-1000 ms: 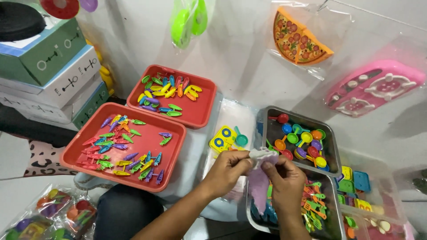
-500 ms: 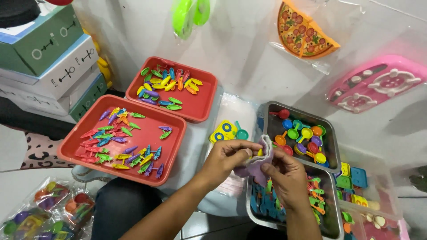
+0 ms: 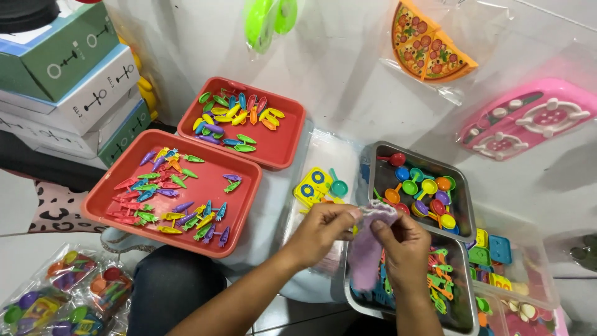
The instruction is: Cleaning small plastic toy pieces with a cloth and sorting them into different trays on the floor.
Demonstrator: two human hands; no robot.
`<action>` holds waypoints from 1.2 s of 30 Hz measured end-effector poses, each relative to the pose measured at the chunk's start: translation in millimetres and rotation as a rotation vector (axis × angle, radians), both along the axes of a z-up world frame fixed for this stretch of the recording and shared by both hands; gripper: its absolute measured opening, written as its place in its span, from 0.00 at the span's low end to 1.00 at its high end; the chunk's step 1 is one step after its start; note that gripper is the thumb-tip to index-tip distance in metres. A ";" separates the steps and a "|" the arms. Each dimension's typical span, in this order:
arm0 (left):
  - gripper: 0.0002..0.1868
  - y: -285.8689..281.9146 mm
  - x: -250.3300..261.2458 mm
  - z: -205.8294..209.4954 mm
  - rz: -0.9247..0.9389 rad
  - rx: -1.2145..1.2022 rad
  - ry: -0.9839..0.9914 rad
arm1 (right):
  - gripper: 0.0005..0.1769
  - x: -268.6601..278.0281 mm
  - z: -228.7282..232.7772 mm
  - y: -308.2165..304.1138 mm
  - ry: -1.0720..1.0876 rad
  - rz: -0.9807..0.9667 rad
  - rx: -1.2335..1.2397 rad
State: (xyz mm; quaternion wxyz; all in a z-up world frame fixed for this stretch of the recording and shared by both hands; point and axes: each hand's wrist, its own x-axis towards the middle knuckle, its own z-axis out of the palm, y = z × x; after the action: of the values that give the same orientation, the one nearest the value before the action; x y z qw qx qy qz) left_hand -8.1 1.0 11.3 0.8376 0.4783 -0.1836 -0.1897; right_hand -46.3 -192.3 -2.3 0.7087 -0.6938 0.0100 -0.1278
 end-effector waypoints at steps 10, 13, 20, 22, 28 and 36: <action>0.18 1.4 -4.8 5.5 0.040 0.031 -0.196 | 0.09 -3.4 13.6 12.0 0.048 -0.074 -0.040; 0.20 4.6 -2.4 10.8 0.101 0.110 -0.258 | 0.10 -2.3 8.4 14.9 -0.011 -0.094 -0.086; 0.15 0.0 4.1 -1.0 0.047 0.001 -0.157 | 0.09 2.4 -7.4 2.1 0.000 -0.147 -0.055; 0.19 -0.3 5.1 -1.0 0.015 0.023 -0.052 | 0.10 5.0 -16.9 -2.7 -0.002 -0.106 0.081; 0.16 5.0 12.1 -3.6 -0.023 -0.063 -0.007 | 0.24 0.9 -6.6 -10.0 -0.051 0.126 0.144; 0.19 1.5 17.8 -6.4 0.135 -0.182 0.152 | 0.18 11.2 -0.1 8.0 0.139 -0.128 0.505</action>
State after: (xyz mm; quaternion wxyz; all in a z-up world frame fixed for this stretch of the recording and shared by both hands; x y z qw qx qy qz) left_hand 9.7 2.6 4.9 0.8999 0.3957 -0.1036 -0.1513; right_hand -35.1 -184.3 -2.3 0.8474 -0.5002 0.1339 -0.1177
